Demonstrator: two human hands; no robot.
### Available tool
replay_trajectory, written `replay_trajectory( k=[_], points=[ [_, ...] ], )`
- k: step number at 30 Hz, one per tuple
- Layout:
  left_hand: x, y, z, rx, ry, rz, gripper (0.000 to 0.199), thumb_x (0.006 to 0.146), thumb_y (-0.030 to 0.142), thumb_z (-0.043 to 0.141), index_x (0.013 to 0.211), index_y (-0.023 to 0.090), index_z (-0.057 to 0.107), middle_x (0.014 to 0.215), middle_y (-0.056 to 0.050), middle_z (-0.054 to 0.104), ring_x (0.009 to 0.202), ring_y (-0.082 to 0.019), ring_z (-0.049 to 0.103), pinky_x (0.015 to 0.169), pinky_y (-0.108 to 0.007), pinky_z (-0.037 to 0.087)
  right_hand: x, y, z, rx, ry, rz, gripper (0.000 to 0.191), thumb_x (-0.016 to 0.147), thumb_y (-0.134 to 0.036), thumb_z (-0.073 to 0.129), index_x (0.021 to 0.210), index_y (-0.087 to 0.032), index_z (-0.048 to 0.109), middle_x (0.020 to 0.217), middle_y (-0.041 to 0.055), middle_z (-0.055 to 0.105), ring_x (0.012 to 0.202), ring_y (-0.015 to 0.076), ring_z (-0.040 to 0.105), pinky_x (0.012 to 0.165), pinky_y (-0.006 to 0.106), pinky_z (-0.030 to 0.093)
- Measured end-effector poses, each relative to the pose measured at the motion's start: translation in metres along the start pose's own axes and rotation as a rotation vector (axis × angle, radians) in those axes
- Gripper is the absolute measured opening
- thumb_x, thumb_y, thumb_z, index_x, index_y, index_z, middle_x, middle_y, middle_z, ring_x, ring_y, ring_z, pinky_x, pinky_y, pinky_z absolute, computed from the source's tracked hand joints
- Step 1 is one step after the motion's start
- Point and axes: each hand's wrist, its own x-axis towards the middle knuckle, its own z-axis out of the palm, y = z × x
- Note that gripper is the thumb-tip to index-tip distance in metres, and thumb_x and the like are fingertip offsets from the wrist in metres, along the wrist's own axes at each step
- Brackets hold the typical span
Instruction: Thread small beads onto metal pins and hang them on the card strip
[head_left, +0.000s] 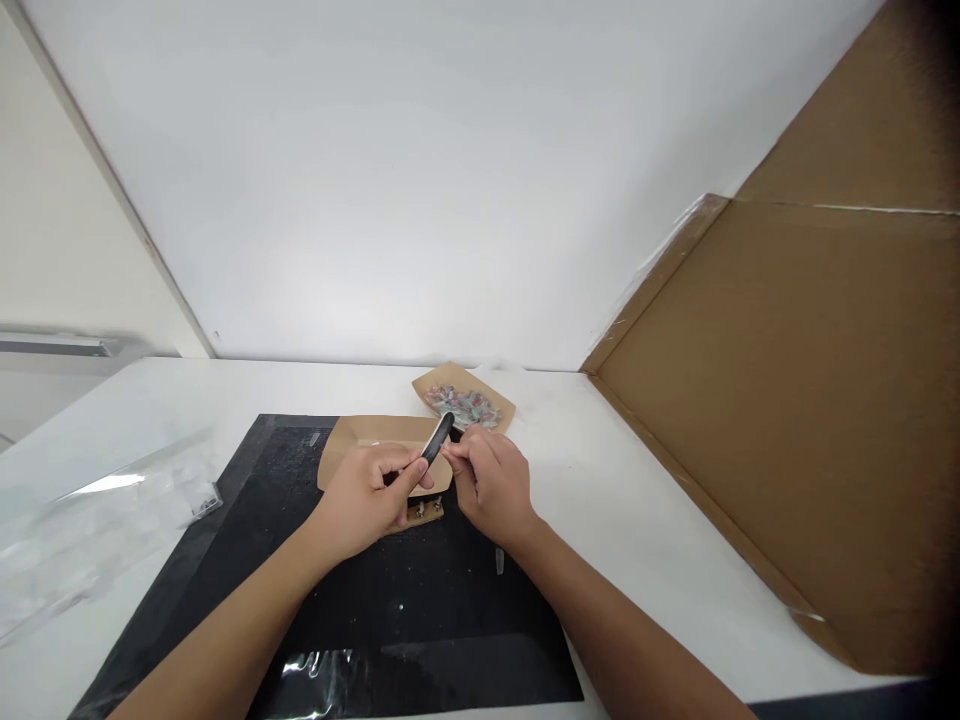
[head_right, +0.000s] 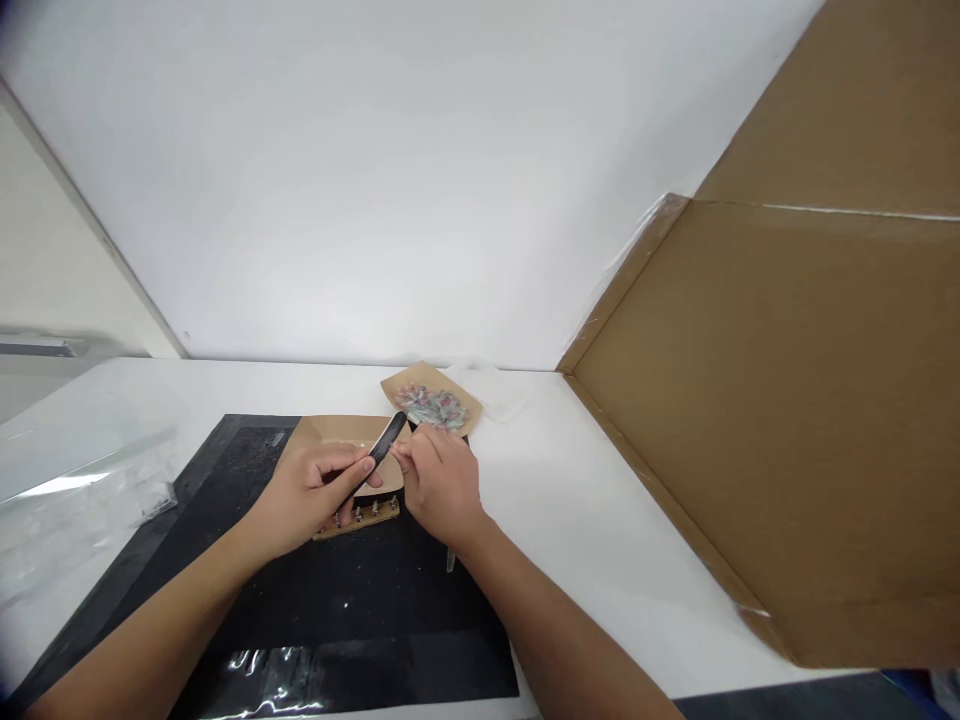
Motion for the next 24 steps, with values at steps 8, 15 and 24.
replay_trajectory(
  k=[8, 15, 24],
  points=[
    [-0.0001, -0.001, 0.0008, -0.008, -0.01, 0.012, 0.043, 0.104, 0.049, 0.049, 0.089, 0.017, 0.074, 0.052, 0.004, 0.06, 0.041, -0.009, 0.053, 0.047, -0.019, 0.042, 0.0009, 0.0012, 0.0008, 0.031, 0.051, 0.059, 0.018, 0.106, -0.025, 0.056, 0.088, -0.022, 0.059, 0.079, 0.0026, 0.065, 0.072, 0.0189, 0.059, 0.068, 0.034, 0.039],
    [-0.001, -0.0011, 0.002, -0.042, -0.006, 0.012, 0.043, 0.104, 0.05, 0.05, 0.088, 0.017, 0.073, 0.059, 0.002, 0.062, 0.046, -0.01, 0.059, 0.047, -0.02, 0.044, 0.0005, 0.001, 0.0008, 0.078, 0.101, 0.08, 0.015, 0.105, -0.025, 0.057, 0.091, -0.023, 0.061, 0.078, 0.003, 0.064, 0.073, 0.02, 0.062, 0.069, 0.034, 0.043],
    [0.0012, -0.0052, 0.0026, -0.045, -0.02, -0.009, 0.045, 0.102, 0.052, 0.051, 0.086, 0.016, 0.072, 0.057, 0.002, 0.06, 0.043, -0.011, 0.058, 0.043, -0.019, 0.043, -0.0042, 0.0025, 0.0077, 0.131, 0.109, 0.1, 0.014, 0.104, -0.025, 0.056, 0.091, -0.023, 0.061, 0.077, 0.0019, 0.06, 0.072, 0.0194, 0.059, 0.069, 0.034, 0.045]
  ],
)
